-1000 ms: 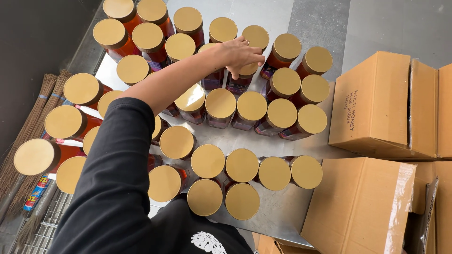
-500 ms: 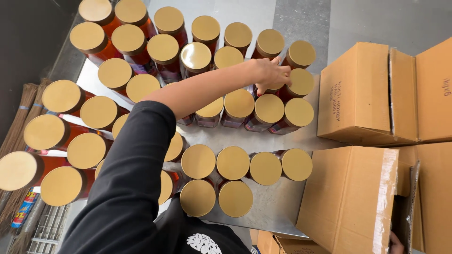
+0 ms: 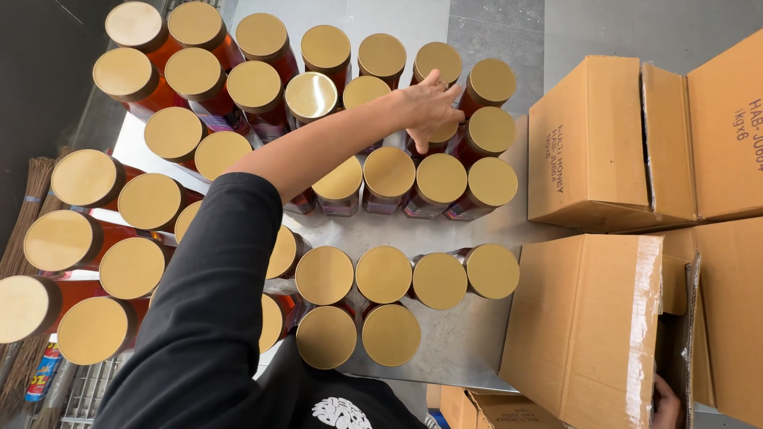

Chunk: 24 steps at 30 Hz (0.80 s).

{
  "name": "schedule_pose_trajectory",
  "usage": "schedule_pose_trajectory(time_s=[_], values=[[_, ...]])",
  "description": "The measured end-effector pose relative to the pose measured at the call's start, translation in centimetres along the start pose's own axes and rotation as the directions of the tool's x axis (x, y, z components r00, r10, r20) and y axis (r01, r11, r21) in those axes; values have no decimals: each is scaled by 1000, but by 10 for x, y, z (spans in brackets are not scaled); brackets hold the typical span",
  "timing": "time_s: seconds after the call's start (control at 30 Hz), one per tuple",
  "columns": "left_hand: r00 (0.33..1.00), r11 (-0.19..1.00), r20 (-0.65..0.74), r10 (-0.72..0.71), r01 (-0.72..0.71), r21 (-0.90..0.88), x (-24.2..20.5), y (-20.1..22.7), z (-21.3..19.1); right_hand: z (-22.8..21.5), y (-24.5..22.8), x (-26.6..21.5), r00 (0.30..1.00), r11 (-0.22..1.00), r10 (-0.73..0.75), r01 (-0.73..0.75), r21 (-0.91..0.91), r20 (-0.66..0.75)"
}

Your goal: Unpacking honey jars from a cardboard box and arranging them neatly on a metal surface.

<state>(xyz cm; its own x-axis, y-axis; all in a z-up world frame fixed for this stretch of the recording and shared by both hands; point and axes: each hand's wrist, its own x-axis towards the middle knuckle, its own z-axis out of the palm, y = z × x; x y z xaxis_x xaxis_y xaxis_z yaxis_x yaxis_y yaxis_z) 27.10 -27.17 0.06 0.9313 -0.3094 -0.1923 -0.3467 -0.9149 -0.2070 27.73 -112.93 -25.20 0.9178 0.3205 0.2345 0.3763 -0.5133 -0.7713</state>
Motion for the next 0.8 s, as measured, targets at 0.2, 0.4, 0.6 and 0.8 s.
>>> schedule_pose_trajectory(time_s=[0.2,0.4,0.6,0.8], values=[[996,997,56,-75,74,25,-21,-12,3,1,-18,0,989,995,86,-92,49,119],[995,994,-17,-103,103,34,-28,-9,-5,-1,-17,-4,994,997,-61,65,-38,91],[977,909,-50,-208,174,-379,37,28,-30,-4,-25,15,996,999,-39,39,1,85],[837,739,80,-542,520,-429,76,107,-54,-27,-54,42,993,996,-85,87,-17,86]])
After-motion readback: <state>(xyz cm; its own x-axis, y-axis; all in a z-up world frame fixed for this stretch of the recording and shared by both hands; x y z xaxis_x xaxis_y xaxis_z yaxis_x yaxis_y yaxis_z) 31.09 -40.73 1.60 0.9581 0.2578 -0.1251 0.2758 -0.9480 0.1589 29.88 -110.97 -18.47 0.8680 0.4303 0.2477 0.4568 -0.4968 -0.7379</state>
